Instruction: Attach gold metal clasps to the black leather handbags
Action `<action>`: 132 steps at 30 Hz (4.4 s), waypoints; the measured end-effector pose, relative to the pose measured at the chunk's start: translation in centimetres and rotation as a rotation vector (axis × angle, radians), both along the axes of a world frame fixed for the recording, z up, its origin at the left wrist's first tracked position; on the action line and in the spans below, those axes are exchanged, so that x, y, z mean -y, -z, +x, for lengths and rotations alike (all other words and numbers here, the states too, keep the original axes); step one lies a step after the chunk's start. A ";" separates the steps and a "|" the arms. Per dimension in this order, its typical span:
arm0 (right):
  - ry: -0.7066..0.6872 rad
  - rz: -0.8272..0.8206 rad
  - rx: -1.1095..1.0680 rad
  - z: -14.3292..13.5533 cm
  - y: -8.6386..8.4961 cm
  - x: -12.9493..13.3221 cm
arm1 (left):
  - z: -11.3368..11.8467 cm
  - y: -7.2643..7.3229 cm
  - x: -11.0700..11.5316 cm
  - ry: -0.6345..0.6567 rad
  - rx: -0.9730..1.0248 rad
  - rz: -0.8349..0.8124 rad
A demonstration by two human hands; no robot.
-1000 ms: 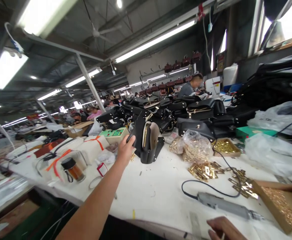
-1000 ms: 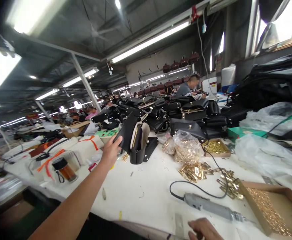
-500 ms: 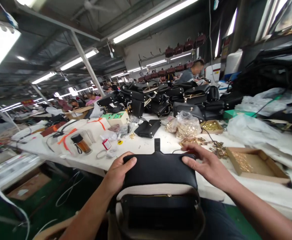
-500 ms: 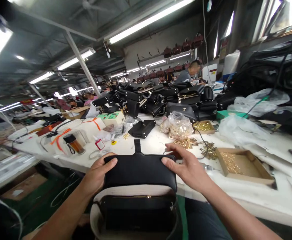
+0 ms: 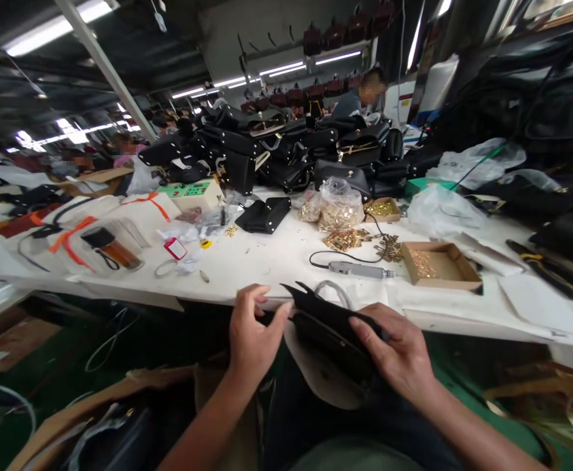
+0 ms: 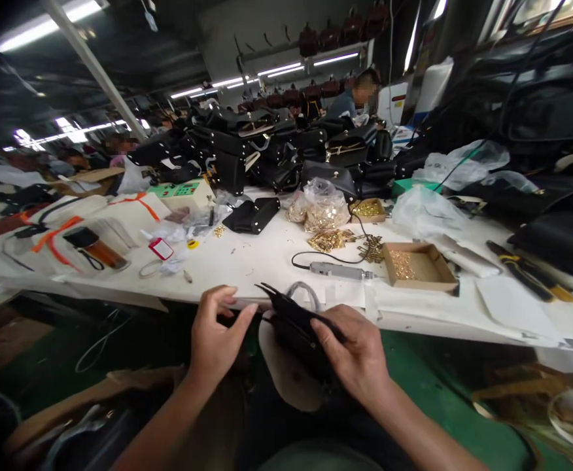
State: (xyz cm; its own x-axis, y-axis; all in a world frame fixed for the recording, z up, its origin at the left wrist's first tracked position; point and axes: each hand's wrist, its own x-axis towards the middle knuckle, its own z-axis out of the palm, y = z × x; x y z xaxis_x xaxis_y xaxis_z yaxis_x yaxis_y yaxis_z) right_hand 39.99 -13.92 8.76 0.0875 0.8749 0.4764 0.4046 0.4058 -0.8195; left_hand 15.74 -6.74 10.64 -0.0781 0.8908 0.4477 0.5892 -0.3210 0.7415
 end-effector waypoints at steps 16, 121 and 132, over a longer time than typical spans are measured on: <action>-0.227 0.173 0.260 -7.3 3.9 3.1 | 4.2 3.3 4.0 0.022 0.790 -0.556; -0.661 -0.751 -0.373 1.0 -1.4 -11.1 | 3.3 5.2 1.6 0.271 0.956 -0.841; -0.658 -0.688 -0.363 -0.5 -1.5 -10.2 | 3.7 4.4 2.2 0.338 0.893 -0.809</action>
